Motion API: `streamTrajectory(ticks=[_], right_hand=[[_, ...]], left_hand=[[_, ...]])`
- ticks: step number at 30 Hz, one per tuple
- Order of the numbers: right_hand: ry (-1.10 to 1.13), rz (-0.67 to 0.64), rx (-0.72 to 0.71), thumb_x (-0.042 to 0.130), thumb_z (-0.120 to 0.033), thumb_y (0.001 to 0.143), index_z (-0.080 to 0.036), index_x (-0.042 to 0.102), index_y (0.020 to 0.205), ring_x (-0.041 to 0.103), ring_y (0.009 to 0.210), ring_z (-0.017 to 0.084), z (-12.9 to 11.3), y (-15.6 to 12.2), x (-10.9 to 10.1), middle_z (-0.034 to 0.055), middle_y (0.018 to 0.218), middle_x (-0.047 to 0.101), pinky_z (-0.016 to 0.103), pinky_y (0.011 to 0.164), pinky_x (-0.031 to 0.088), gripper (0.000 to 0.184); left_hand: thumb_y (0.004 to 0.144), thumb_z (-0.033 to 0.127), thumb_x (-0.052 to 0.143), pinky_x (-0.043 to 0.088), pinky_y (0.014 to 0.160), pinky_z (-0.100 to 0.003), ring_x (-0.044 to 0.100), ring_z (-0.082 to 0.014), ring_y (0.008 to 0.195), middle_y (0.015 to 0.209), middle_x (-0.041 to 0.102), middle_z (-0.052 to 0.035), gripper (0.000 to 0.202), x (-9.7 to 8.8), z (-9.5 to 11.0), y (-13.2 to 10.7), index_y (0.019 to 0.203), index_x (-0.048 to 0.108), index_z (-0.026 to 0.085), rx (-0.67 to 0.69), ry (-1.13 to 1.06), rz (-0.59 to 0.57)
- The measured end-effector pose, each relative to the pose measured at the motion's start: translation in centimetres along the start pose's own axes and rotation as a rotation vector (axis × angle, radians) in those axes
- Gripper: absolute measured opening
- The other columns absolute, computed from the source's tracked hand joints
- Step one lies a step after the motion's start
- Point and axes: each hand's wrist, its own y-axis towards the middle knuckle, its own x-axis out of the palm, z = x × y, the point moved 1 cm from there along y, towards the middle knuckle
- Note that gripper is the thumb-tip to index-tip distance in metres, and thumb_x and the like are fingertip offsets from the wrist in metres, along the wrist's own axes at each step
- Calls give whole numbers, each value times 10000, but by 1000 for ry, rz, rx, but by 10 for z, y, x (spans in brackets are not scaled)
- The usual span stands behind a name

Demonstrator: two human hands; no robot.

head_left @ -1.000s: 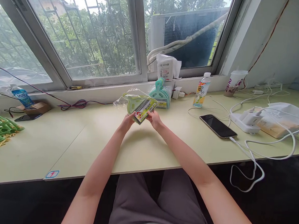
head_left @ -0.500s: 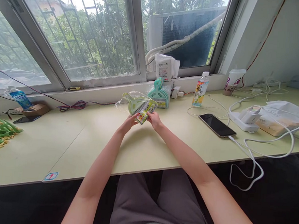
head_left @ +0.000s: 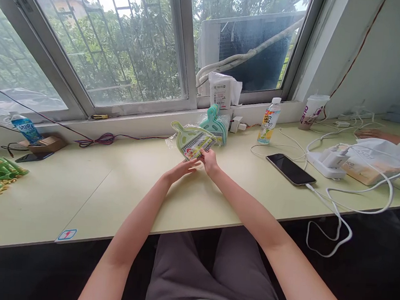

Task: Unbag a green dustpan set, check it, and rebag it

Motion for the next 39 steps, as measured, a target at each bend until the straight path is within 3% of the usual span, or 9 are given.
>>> streamTrajectory(ticks=[2,4,9,13,18,23,28,33,39], right_hand=[[-7,17,27,558,-162,884,-187,502,843,661,699,143,-2,-1,0,20,805,674,305,676,596,74],[3,38,31,540,-167,896,-191,491,841,665,720,144,-4,-1,0,19,816,673,303,675,596,77],[80,9,-16,502,-77,878,-173,506,837,673,818,154,-1,-1,4,35,839,679,299,781,588,105],[61,3,-30,553,-96,850,-168,534,870,668,843,168,6,1,3,35,847,686,337,805,589,77],[53,76,-66,593,-102,827,-168,554,838,666,822,169,7,7,-6,27,838,681,333,803,587,78],[75,52,-43,557,-73,850,-167,548,819,665,772,150,9,6,-4,22,836,677,318,792,589,100],[27,-38,-13,533,-78,862,-164,555,848,665,734,140,14,2,2,17,812,678,304,763,595,89],[-20,25,102,520,-94,863,-161,544,928,661,659,140,16,4,2,17,759,670,289,683,596,96],[-220,-91,231,498,-269,923,-147,563,931,669,612,167,6,10,-8,69,795,680,310,610,579,139]], left_hand=[[812,404,644,411,983,-411,549,-256,1188,1322,567,-59,502,3,-2,1,1297,536,329,-54,-42,-102],[823,469,609,414,985,-431,569,-259,1161,1293,587,-70,487,1,-2,2,1280,547,313,-70,-86,-120],[816,447,615,410,997,-418,527,-250,1208,1279,594,-68,447,-18,6,5,1219,559,261,154,-114,244],[763,320,690,368,1048,-401,526,-243,1207,1267,597,-84,548,-11,3,9,1264,504,201,288,-156,255],[776,297,685,368,1045,-385,517,-217,1217,1301,573,-84,506,2,-12,16,1240,503,207,204,-185,195],[784,377,637,463,918,-332,589,-212,1095,1176,645,-86,395,-10,-8,15,1123,585,180,135,-206,340],[649,226,722,514,767,-290,632,-178,898,1021,681,-70,429,-21,0,8,1053,596,157,152,-121,460],[594,198,734,525,701,-302,630,-154,774,933,677,-47,461,-27,-2,7,1022,567,166,107,-70,503],[617,185,689,534,623,-272,640,-151,735,918,672,-37,424,-41,-1,5,1018,551,177,88,-76,570]])
